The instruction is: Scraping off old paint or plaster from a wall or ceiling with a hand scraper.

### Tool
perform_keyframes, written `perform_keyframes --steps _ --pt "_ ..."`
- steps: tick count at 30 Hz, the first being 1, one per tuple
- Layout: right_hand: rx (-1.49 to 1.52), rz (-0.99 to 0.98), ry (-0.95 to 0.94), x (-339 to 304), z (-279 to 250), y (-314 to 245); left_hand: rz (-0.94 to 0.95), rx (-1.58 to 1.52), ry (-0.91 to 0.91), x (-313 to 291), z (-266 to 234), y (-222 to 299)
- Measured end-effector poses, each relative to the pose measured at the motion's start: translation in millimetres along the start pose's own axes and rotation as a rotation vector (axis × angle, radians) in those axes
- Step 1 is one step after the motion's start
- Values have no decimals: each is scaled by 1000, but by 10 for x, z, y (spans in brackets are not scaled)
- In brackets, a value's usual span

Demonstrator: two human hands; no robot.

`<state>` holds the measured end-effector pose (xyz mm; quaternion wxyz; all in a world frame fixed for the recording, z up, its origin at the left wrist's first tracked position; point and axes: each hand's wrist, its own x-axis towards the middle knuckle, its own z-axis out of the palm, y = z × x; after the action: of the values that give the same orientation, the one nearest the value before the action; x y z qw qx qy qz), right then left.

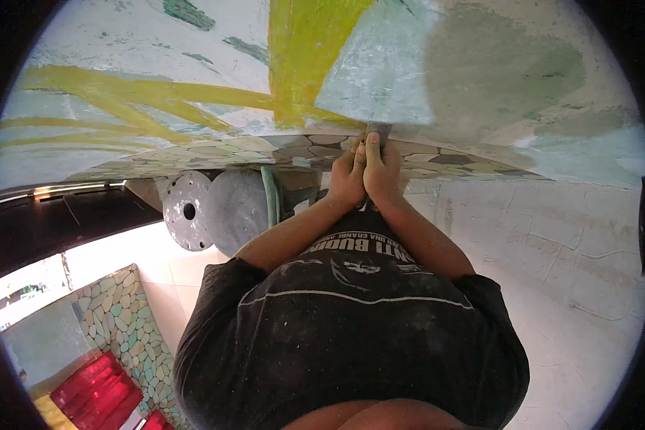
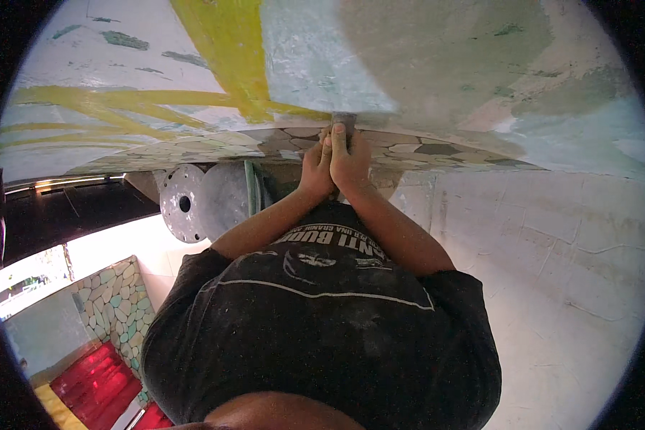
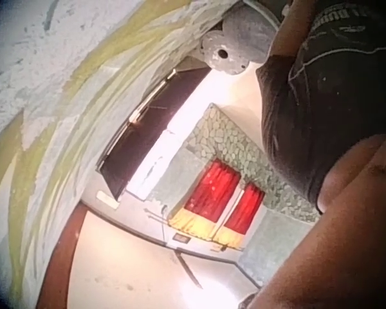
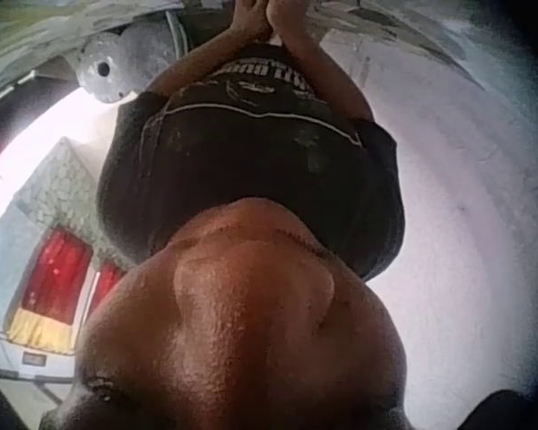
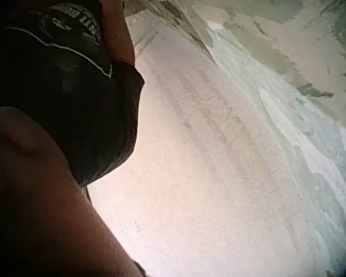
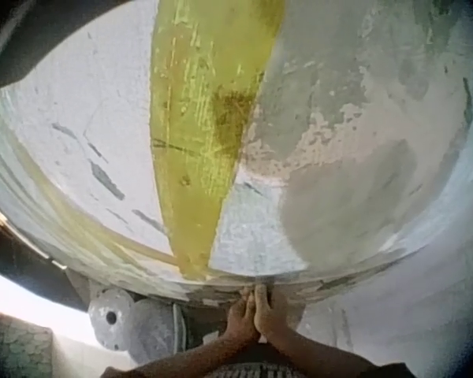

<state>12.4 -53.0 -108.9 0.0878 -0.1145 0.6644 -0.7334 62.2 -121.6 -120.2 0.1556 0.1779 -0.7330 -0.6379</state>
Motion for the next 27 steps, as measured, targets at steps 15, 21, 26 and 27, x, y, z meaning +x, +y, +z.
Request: perform_keyframes --steps 15,21,26,27 --pt "-126 -90 38 41 29 -300 32 19 -103 32 -107 290" --pt "-9 65 -9 -34 -59 182 -119 75 -76 -20 -4 -179" --pt "-39 66 -21 -52 -53 33 98 33 27 -31 47 -193" --pt "9 68 -22 -39 -65 81 -2 -47 -41 -31 38 -161"
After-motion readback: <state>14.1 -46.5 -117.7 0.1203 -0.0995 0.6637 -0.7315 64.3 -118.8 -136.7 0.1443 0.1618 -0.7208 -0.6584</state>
